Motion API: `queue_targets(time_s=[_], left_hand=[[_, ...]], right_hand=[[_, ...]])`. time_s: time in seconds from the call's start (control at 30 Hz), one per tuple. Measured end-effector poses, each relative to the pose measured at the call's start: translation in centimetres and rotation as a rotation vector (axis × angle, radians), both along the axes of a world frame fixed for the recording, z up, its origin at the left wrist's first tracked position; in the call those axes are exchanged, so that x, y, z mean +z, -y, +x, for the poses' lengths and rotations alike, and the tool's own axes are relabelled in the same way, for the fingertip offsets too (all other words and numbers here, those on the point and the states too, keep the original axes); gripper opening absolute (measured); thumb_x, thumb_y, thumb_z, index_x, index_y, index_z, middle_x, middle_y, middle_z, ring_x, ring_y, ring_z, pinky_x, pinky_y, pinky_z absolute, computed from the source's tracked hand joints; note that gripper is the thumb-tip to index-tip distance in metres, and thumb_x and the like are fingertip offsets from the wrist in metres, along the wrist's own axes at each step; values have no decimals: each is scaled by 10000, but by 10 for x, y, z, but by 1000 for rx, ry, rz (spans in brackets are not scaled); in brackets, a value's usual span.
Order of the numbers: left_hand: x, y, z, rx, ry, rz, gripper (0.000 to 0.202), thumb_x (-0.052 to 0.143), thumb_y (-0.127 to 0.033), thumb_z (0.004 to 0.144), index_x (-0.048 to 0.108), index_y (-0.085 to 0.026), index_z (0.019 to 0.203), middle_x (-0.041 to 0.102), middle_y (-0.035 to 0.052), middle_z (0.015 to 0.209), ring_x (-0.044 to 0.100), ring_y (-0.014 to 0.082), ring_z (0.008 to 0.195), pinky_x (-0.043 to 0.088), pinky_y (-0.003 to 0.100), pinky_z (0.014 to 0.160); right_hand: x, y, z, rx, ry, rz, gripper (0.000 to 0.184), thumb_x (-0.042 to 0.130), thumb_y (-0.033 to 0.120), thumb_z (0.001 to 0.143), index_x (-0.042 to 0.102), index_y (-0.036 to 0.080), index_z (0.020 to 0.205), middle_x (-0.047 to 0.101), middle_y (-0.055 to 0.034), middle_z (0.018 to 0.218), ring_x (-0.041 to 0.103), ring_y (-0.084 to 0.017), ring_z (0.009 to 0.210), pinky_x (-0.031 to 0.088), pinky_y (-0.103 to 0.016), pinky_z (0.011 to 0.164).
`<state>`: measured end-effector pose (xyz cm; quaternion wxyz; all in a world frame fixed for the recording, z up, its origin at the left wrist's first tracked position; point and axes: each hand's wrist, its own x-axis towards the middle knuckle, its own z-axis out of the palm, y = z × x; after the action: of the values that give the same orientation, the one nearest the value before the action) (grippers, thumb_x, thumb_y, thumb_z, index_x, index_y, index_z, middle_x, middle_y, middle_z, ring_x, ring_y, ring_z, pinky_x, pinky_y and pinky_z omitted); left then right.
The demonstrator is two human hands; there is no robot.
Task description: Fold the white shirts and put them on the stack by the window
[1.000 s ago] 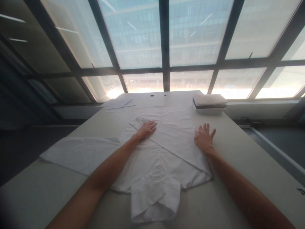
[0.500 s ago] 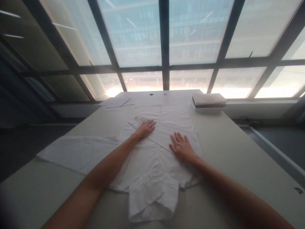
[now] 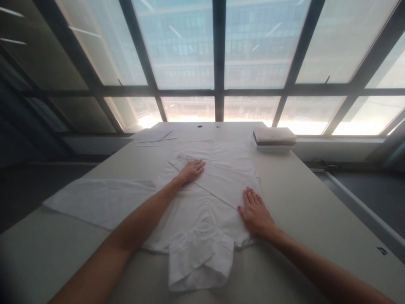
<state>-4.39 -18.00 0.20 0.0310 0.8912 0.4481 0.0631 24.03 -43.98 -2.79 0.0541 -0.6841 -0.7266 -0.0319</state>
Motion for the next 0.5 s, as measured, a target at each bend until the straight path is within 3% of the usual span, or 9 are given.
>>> queue_targets(time_s=[0.13, 0.33, 0.5], left_hand=[[0, -1, 0, -4, -5, 11, 539, 306, -429, 1044, 388, -241, 1542, 293, 70, 1638, 250, 278, 1508, 208, 508, 1207], [1, 0, -1, -3, -19, 13, 541, 295, -428, 1045, 374, -247, 1549, 282, 66, 1642, 240, 273, 1512, 206, 506, 1208], [1, 1, -1, -5, -14, 6, 545, 291, -438, 1046, 373, -247, 1550, 279, 63, 1644, 239, 277, 1512, 204, 510, 1207]], right_hand=[[0, -8, 1, -57, 6, -25, 746, 246, 505, 1011, 330, -14, 1540, 255, -219, 1622, 189, -276, 1524, 170, -414, 1236], [13, -71, 16, -230, -33, -68, 748, 224, 481, 1015, 280, -43, 1546, 238, -230, 1625, 198, -317, 1517, 202, -494, 1213], [12, -114, 35, -319, -84, -35, 721, 214, 480, 1027, 287, -7, 1554, 235, -211, 1634, 154, -301, 1528, 169, -516, 1212]])
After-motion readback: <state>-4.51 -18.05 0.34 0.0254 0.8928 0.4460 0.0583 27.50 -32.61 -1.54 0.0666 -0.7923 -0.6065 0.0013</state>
